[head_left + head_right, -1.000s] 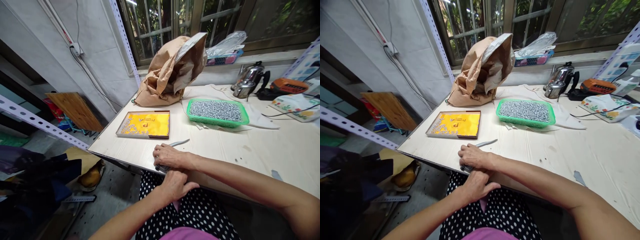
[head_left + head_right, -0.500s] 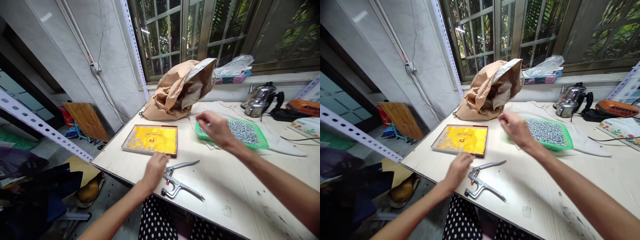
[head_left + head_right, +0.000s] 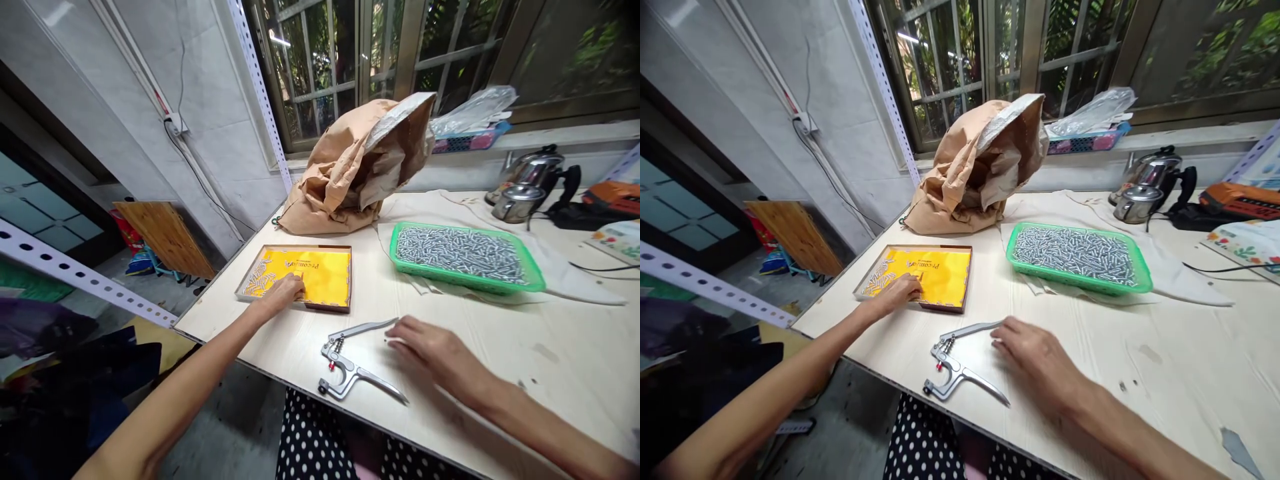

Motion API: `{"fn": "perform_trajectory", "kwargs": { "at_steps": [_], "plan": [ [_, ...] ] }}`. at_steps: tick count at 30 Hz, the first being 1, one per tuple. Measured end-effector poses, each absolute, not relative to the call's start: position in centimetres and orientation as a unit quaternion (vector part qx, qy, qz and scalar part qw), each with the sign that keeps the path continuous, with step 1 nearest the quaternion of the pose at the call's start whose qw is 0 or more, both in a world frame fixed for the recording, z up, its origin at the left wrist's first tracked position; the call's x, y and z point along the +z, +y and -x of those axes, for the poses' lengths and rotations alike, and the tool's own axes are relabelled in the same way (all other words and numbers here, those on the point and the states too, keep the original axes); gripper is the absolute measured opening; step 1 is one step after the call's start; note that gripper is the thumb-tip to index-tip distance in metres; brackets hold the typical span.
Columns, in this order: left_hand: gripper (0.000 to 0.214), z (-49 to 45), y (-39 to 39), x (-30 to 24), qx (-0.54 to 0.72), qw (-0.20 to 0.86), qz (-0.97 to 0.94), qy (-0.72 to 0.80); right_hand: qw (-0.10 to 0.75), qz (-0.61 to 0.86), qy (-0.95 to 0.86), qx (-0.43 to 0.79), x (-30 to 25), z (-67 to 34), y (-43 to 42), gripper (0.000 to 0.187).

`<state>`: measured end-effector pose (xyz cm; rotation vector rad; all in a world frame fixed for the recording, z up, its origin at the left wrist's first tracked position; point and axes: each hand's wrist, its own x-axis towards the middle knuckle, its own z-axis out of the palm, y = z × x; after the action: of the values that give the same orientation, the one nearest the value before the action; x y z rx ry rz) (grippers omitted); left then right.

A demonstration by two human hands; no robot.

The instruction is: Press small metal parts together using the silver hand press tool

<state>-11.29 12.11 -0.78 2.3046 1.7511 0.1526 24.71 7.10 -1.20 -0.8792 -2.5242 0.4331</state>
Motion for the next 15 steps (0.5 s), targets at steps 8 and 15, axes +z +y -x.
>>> {"fn": "perform_trajectory", "kwargs": {
  "at_steps": [8,15],
  "plan": [
    [0.016,9.3,10.4,1.4,0.123,0.11,-0.726,0.668,0.089,0.329,-0.913,0.223,-2.5,-21.1,2.6,0.014],
    [0.03,4.2,1.0,1.5,0.219,0.418,-0.571,0.672,0.073,0.336,-0.924,0.168,-4.0,-20.2,2.7,0.013]
  ]
}}
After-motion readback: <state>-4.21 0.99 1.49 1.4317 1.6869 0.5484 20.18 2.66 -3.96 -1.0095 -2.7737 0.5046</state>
